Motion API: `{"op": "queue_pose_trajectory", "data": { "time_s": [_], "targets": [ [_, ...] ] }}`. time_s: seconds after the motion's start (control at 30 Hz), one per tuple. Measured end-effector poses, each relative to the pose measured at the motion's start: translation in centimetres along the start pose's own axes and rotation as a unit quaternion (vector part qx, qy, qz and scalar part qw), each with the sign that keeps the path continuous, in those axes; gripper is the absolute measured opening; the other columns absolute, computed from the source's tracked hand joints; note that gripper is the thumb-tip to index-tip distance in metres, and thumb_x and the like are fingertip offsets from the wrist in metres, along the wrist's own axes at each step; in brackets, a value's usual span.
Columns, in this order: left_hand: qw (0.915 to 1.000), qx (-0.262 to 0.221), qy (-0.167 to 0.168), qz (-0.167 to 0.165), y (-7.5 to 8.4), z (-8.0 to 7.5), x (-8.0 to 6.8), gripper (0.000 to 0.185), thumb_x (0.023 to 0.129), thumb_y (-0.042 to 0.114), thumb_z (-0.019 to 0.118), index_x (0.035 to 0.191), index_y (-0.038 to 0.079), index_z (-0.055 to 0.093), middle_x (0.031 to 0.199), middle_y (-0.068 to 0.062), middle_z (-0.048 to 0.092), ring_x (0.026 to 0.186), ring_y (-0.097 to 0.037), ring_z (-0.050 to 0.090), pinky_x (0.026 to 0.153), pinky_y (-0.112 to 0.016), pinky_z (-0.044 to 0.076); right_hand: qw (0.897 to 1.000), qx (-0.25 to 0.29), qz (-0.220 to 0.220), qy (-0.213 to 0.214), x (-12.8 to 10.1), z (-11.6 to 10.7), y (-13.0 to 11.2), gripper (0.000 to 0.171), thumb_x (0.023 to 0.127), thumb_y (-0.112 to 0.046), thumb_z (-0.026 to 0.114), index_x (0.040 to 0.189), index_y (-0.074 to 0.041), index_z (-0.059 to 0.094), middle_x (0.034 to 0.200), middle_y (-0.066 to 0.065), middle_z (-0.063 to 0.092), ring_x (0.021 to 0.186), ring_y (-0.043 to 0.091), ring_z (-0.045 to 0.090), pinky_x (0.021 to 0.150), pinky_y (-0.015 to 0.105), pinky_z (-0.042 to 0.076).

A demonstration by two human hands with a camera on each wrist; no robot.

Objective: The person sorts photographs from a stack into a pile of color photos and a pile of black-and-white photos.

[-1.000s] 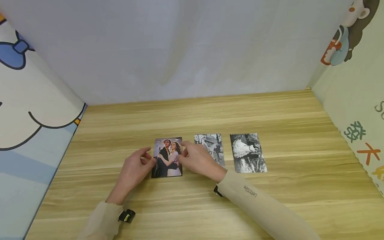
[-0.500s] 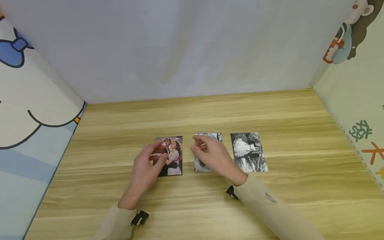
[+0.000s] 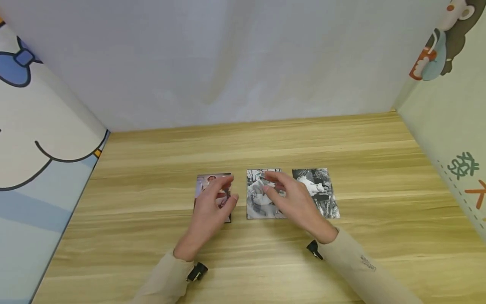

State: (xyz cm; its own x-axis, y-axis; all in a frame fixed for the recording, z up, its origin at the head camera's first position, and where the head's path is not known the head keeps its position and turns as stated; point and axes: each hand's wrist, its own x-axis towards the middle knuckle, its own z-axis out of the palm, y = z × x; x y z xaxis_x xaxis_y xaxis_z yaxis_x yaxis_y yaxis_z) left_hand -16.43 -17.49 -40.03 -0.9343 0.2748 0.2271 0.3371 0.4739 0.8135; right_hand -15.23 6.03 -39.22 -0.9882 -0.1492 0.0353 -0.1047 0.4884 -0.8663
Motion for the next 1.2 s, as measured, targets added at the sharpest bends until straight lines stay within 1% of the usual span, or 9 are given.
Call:
{"op": "queue_pose_trajectory", "data": {
  "time_s": [0.13,0.3,0.5,0.63,0.77,0.93,1.03,1.17,1.2],
  "targets": [
    [0.9995,0.025,-0.02,-0.006,0.2,0.9,0.3,0.051,0.095,0.01,0.072,0.143,0.001,0.058,0.131,-0.02,0.064,0.108,-0.038,0.067,0.09,-0.05,0.058,0.999,-0.036,0.001,0.006,-0.3,-0.6,0.6,0.05,0.103,-0.029,0.063,0.147,-0.007,0.056,0.147,0.014,0.058,0.124,0.04,0.062,0.101,0.056,0.052],
    [0.9973,0.031,-0.058,-0.031,0.4,1.8,0.6,0.056,0.094,0.014,0.072,0.147,0.003,0.054,0.14,-0.017,0.06,0.119,-0.038,0.063,0.096,-0.048,0.056,0.997,-0.072,0.01,0.008,-0.5,-1.2,1.2,0.054,0.103,-0.034,0.063,0.149,-0.007,0.055,0.149,0.017,0.056,0.122,0.044,0.063,0.097,0.059,0.053],
    [0.9914,0.052,-0.102,-0.063,0.7,2.7,0.7,0.062,0.094,0.021,0.072,0.151,0.005,0.05,0.143,-0.018,0.058,0.116,-0.037,0.065,0.093,-0.051,0.057,0.995,-0.097,0.004,-0.002,-0.6,-1.4,1.8,0.056,0.101,-0.032,0.064,0.149,-0.006,0.054,0.145,0.022,0.058,0.116,0.047,0.065,0.092,0.06,0.055],
    [0.9872,0.064,-0.126,-0.075,0.9,3.1,0.8,0.065,0.096,0.025,0.071,0.153,0.007,0.047,0.145,-0.017,0.057,0.115,-0.035,0.065,0.092,-0.052,0.056,0.993,-0.115,0.008,-0.015,-0.7,-1.5,2.1,0.059,0.101,-0.032,0.065,0.151,-0.005,0.052,0.145,0.02,0.058,0.118,0.045,0.064,0.093,0.059,0.055],
    [0.985,0.074,-0.136,-0.077,0.9,3.2,0.8,0.066,0.096,0.025,0.07,0.155,0.007,0.046,0.147,-0.017,0.055,0.12,-0.035,0.062,0.096,-0.053,0.055,0.991,-0.133,0.014,-0.031,-0.8,-1.6,2.3,0.062,0.1,-0.033,0.064,0.152,-0.003,0.049,0.147,0.02,0.057,0.123,0.043,0.062,0.095,0.059,0.054],
    [0.9827,0.087,-0.144,-0.078,0.9,3.3,1.0,0.067,0.097,0.026,0.07,0.155,0.006,0.045,0.15,-0.018,0.053,0.128,-0.035,0.058,0.104,-0.054,0.05,0.989,-0.142,0.021,-0.043,-0.7,-1.6,2.5,0.065,0.1,-0.034,0.063,0.152,0.001,0.048,0.144,0.023,0.058,0.122,0.044,0.062,0.096,0.058,0.053],
    [0.9813,0.094,-0.149,-0.078,0.8,3.4,1.1,0.068,0.097,0.028,0.07,0.155,0.005,0.045,0.148,-0.019,0.055,0.127,-0.035,0.059,0.104,-0.054,0.05,0.988,-0.144,0.024,-0.049,-0.6,-1.8,2.6,0.066,0.1,-0.034,0.063,0.152,0.003,0.047,0.142,0.025,0.059,0.121,0.044,0.062,0.097,0.058,0.053],
    [0.9793,0.102,-0.156,-0.077,0.8,3.4,1.4,0.068,0.097,0.028,0.071,0.154,0.003,0.045,0.139,-0.019,0.06,0.12,-0.032,0.061,0.099,-0.052,0.053,0.988,-0.143,0.029,-0.058,-0.5,-1.9,2.6,0.067,0.1,-0.034,0.063,0.152,0.004,0.045,0.141,0.027,0.059,0.122,0.044,0.062,0.097,0.058,0.053],
    [0.9787,0.105,-0.158,-0.078,0.8,3.4,1.5,0.068,0.097,0.028,0.071,0.154,0.003,0.045,0.139,-0.02,0.061,0.12,-0.032,0.061,0.099,-0.052,0.053,0.987,-0.144,0.03,-0.059,-0.4,-2.0,2.6,0.068,0.1,-0.034,0.064,0.152,0.005,0.045,0.14,0.028,0.059,0.122,0.045,0.062,0.097,0.058,0.053]
  ]
}}
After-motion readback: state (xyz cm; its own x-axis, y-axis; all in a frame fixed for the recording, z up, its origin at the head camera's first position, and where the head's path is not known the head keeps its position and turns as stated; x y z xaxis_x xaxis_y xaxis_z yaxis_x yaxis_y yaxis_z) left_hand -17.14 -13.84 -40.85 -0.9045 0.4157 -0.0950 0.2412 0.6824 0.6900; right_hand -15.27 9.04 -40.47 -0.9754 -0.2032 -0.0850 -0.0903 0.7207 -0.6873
